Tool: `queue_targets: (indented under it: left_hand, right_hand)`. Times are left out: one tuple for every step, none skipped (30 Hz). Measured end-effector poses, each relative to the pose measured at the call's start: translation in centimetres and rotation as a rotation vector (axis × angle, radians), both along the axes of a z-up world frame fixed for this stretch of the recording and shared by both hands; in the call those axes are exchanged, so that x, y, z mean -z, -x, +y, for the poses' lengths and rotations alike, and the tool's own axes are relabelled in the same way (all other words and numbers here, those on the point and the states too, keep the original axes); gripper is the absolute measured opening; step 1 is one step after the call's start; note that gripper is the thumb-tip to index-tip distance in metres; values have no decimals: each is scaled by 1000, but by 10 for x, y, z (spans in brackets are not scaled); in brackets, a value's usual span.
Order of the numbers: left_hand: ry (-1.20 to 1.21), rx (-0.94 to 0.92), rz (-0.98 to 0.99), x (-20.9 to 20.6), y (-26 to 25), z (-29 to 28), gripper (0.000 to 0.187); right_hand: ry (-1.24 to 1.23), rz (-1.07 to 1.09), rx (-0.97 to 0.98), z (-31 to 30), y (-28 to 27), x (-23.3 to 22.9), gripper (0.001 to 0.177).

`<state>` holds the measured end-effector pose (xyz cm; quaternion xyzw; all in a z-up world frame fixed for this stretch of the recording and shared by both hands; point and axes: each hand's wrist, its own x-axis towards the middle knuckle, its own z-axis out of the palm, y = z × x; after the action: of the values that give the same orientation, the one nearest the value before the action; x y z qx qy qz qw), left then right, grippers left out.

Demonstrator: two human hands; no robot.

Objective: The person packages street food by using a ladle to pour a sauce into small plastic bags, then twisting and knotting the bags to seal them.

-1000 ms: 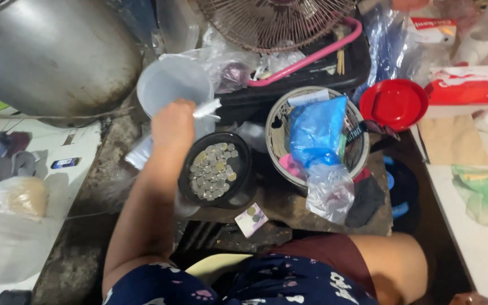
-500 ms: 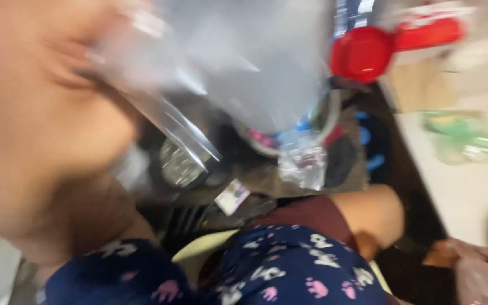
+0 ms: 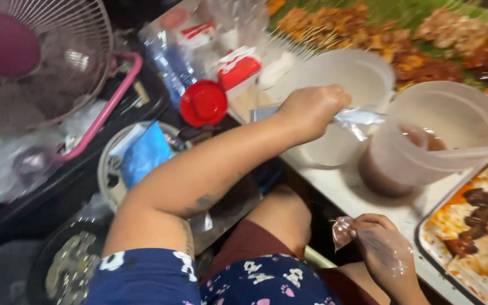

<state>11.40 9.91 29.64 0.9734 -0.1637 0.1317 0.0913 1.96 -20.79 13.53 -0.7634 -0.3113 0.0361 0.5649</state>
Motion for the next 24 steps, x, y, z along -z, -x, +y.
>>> queue_targets:
  left_hand:
    - [-27, -37, 24, 13, -13, 0, 28]
    - [-28, -24, 19, 19, -20, -1, 28]
    - [-45, -34, 7, 25, -26, 0, 28]
    - [-62, -48, -5, 30, -31, 1, 28]
    - [-63, -37, -10, 36, -41, 6, 28]
    - [-75, -29, -29, 41, -50, 12, 23]
    - [-87, -20, -49, 47, -58, 18, 18]
    - [-90, -21, -59, 42, -60, 28, 18]
    - [21, -33, -67, 36, -63, 38, 12]
    - [129, -44, -71, 32, -64, 50, 17]
    - [124, -44, -79, 10, -47, 59, 17]
    - [283, -146, -92, -11, -31, 67, 15]
    - [442, -247, -106, -33, -15, 75, 14]
    - [436, -241, -109, -38, -11, 80, 14]
    - [627, -366, -151, -43, -6, 85, 21]
    - [821, -497, -190, -47, 0, 89, 31]
    - [816, -496, -189, -52, 12, 77, 31]
    - [1052, -510, -197, -56, 26, 65, 28]
    - [1287, -522, -203, -60, 39, 53, 25]
    - [1280, -515, -201, -56, 56, 27, 25]
    - [1423, -597, 48, -51, 74, 1, 28]
    - [1555, -667, 306, -45, 91, -26, 31]
    - [1552, -657, 304, -8, 100, -34, 31]
    - [1652, -519, 303, 31, 108, -44, 26]
  right_hand:
    - [129, -175, 1, -4, -4, -8, 17]
    - [130, -179, 14, -1, -17, -21, 17]
    - [230, -379, 10, 2, -30, -35, 21]
    - [332, -577, 3, 6, -42, -49, 34]
    - [334, -579, 15, 23, -52, -73, 34]
    - [501, -519, 220, 40, -63, -97, 22]
    - [657, -451, 428, 58, -73, -121, 14]
    - [653, -461, 431, 72, -85, -132, 14]
    - [436, -488, 447, 85, -97, -144, 14]
    - [216, -508, 458, 100, -107, -155, 14]
    - [210, -514, 459, 114, -140, -144, 14]
    - [315, -797, 465, 126, -173, -133, 9]
    - [422, -1080, 466, 139, -207, -122, 16]
    - [418, -1080, 476, 158, -232, -117, 16]
    - [660, -922, 366, 178, -258, -111, 11]
    - [891, -746, 248, 197, -282, -103, 21]
    - [888, -744, 250, 210, -280, -117, 21]
    - [1077, -431, 131, 222, -275, -130, 20]
    - [1240, -107, 6, 233, -271, -143, 20]
    - [1232, -104, 12, 234, -260, -154, 20]
    - [1412, -171, -145, 234, -249, -165, 25]
    - [1591, -245, -304, 233, -239, -178, 32]
    - [1589, -246, -292, 230, -231, -188, 32]
    - [1570, -229, -333, 225, -224, -196, 40]
